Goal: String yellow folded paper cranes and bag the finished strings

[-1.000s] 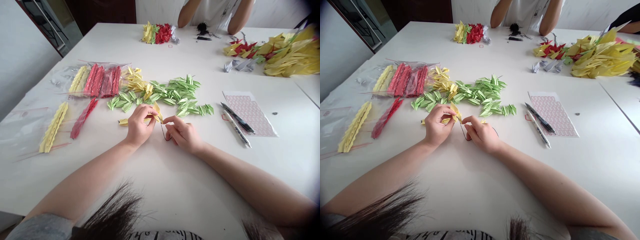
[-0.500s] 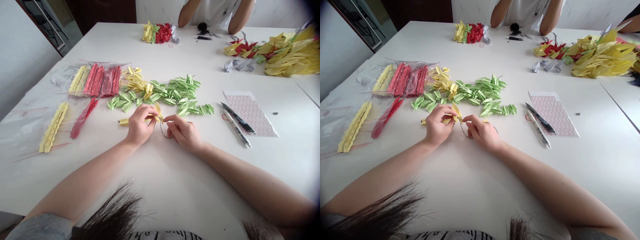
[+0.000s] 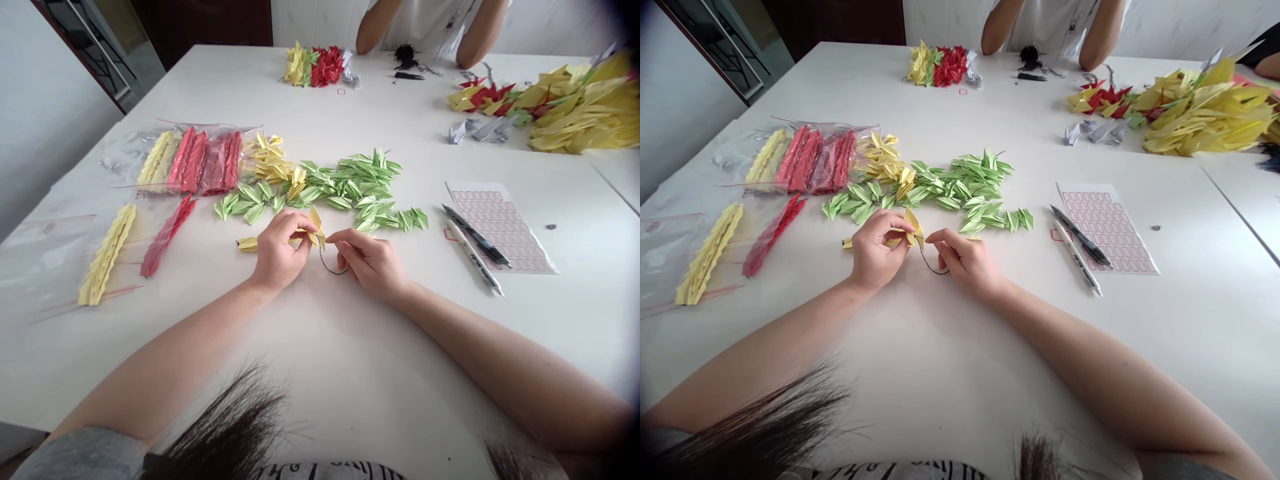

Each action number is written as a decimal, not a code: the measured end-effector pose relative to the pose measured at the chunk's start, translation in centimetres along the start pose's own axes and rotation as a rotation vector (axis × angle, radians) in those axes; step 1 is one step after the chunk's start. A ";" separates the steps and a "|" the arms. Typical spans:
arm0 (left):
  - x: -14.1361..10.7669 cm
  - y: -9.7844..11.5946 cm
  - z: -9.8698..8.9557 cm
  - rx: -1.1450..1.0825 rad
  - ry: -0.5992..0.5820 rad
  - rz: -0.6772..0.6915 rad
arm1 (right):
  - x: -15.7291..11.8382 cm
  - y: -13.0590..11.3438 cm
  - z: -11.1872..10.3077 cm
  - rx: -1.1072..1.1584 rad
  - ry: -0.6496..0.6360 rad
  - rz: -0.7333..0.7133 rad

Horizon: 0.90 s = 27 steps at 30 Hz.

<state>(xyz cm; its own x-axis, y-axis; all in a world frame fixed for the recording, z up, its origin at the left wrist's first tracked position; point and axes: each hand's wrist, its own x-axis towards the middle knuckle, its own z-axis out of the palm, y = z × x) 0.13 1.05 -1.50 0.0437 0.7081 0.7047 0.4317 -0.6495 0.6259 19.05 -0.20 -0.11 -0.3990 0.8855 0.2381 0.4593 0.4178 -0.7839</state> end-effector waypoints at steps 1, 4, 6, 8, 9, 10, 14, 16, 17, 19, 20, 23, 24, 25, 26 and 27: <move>0.0 0.0 0.0 0.000 -0.002 0.001 | 0.0 0.0 0.0 0.003 0.002 -0.002; 0.0 0.1 0.0 0.000 -0.001 0.013 | 0.1 0.0 -0.2 0.004 0.013 -0.017; 0.1 0.1 -0.1 -0.001 -0.003 0.015 | 0.1 0.1 -0.2 -0.002 0.025 -0.026; 0.1 0.1 -0.1 -0.002 -0.010 0.004 | 0.0 0.1 -0.2 -0.015 0.045 -0.024; 0.1 0.1 -0.1 -0.002 -0.014 -0.005 | 0.0 0.0 -0.2 -0.023 0.062 -0.022; 0.1 0.1 -0.1 -0.001 -0.017 -0.016 | -0.1 0.0 -0.2 -0.030 0.082 -0.023; 0.0 0.0 0.0 -0.018 -0.015 -0.053 | -0.3 -0.3 -0.2 -0.025 0.174 -0.065; 0.0 0.1 0.0 -0.038 -0.017 -0.074 | -0.3 -0.3 -0.2 -0.021 0.231 -0.076; 0.0 0.1 0.0 -0.044 -0.023 -0.085 | -0.3 -0.3 -0.2 -0.024 0.265 -0.078; 0.0 0.2 0.1 -0.046 -0.037 -0.108 | 0.0 -0.1 -0.3 -0.046 0.337 -0.091; 0.0 0.2 0.1 -0.045 -0.044 -0.119 | 0.1 0.0 -0.3 -0.066 0.370 -0.105; 0.1 0.4 0.1 -0.057 -0.060 -0.168 | 0.7 0.5 -0.5 -0.148 0.454 -0.155; 0.2 0.4 0.1 -0.066 -0.064 -0.194 | 0.8 0.7 -0.6 -0.177 0.471 -0.163; 0.2 0.5 0.0 -0.079 -0.068 -0.225 | 1.0 0.8 -0.6 -0.205 0.481 -0.164; 0.3 0.6 0.0 -0.094 -0.071 -0.260 | 1.0 1.0 -0.6 -0.238 0.482 -0.160; 0.4 0.6 0.0 -0.111 -0.073 -0.296 | 1.1 1.2 -0.7 -0.277 0.475 -0.156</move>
<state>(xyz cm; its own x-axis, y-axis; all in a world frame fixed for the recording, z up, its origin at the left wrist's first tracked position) 0.41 0.93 -0.87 -0.0030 0.8864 0.4629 0.3350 -0.4353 0.8356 19.67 1.41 -0.38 -0.1072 0.7766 0.6208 0.6404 0.5316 -0.5544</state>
